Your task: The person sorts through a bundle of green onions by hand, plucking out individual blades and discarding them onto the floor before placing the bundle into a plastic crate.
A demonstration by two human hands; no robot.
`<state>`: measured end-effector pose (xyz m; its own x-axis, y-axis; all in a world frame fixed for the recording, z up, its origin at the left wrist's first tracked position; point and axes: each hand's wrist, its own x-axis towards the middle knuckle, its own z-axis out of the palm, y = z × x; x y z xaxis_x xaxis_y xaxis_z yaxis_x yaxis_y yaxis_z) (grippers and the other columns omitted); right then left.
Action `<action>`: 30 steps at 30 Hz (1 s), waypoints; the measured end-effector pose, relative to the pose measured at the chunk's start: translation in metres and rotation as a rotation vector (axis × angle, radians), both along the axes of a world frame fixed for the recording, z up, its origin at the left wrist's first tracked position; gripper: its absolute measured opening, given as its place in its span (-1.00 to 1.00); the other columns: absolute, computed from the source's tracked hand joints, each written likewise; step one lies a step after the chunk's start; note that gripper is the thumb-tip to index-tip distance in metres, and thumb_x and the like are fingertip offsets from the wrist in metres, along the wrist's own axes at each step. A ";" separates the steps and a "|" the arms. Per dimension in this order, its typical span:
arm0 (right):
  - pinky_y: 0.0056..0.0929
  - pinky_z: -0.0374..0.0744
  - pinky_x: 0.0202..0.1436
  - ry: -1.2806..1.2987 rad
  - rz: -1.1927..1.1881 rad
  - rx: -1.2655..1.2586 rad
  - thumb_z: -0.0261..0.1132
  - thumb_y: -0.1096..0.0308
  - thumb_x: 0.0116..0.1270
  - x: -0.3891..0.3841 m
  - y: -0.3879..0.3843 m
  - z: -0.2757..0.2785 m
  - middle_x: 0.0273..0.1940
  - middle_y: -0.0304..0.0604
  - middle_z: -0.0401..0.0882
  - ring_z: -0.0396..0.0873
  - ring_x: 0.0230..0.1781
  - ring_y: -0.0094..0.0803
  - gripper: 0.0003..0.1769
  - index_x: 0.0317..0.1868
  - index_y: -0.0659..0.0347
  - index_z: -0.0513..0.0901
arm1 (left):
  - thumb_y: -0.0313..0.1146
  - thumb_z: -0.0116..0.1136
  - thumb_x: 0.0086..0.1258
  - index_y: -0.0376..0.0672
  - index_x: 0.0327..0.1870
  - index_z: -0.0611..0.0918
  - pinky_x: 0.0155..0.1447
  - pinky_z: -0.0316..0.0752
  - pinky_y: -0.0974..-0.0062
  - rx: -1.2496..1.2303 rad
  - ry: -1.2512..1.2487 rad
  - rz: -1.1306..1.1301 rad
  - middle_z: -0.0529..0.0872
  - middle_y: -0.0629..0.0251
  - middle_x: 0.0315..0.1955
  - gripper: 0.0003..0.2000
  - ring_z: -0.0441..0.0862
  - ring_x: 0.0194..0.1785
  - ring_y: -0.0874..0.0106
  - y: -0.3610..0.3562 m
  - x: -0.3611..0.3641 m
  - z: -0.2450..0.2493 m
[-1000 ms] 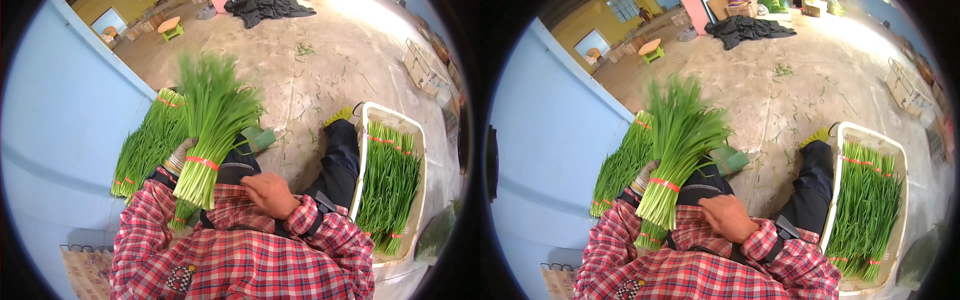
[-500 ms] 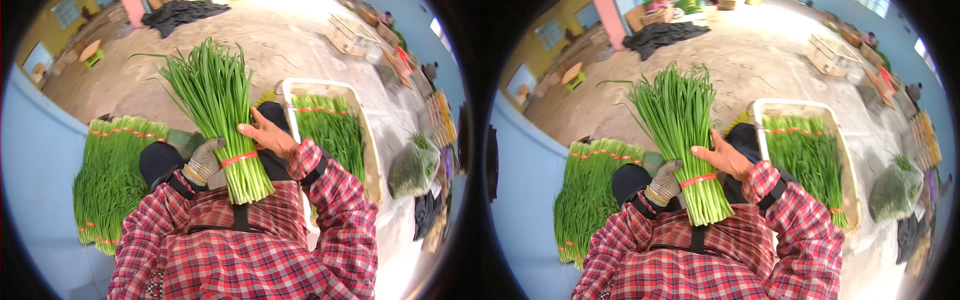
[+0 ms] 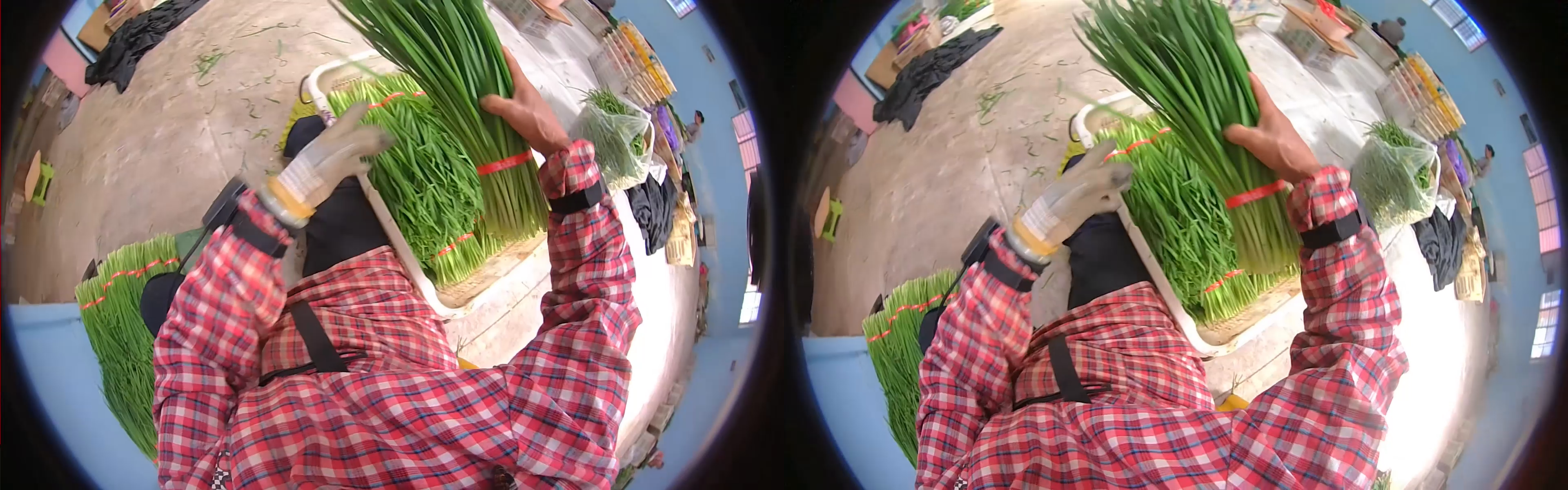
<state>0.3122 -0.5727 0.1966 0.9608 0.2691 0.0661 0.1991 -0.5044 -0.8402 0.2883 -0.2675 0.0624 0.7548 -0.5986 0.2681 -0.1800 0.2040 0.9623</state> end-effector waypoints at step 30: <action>0.09 0.42 0.25 0.340 -0.414 -0.992 0.40 0.41 0.11 -0.029 -0.124 -0.264 0.47 0.03 0.04 0.23 0.39 0.08 0.05 0.50 -0.47 0.01 | -0.25 0.27 0.19 -0.18 0.23 0.43 0.04 0.56 0.22 -0.130 1.242 0.424 0.65 0.18 -0.12 -0.44 0.67 -0.13 0.24 0.087 -0.115 -0.122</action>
<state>0.2835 -0.6970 -0.0675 0.9157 -0.2866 -0.2817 -0.3014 -0.9534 -0.0099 0.1733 -0.1800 -0.0600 0.6598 -0.2785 -0.6980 0.7309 0.4535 0.5100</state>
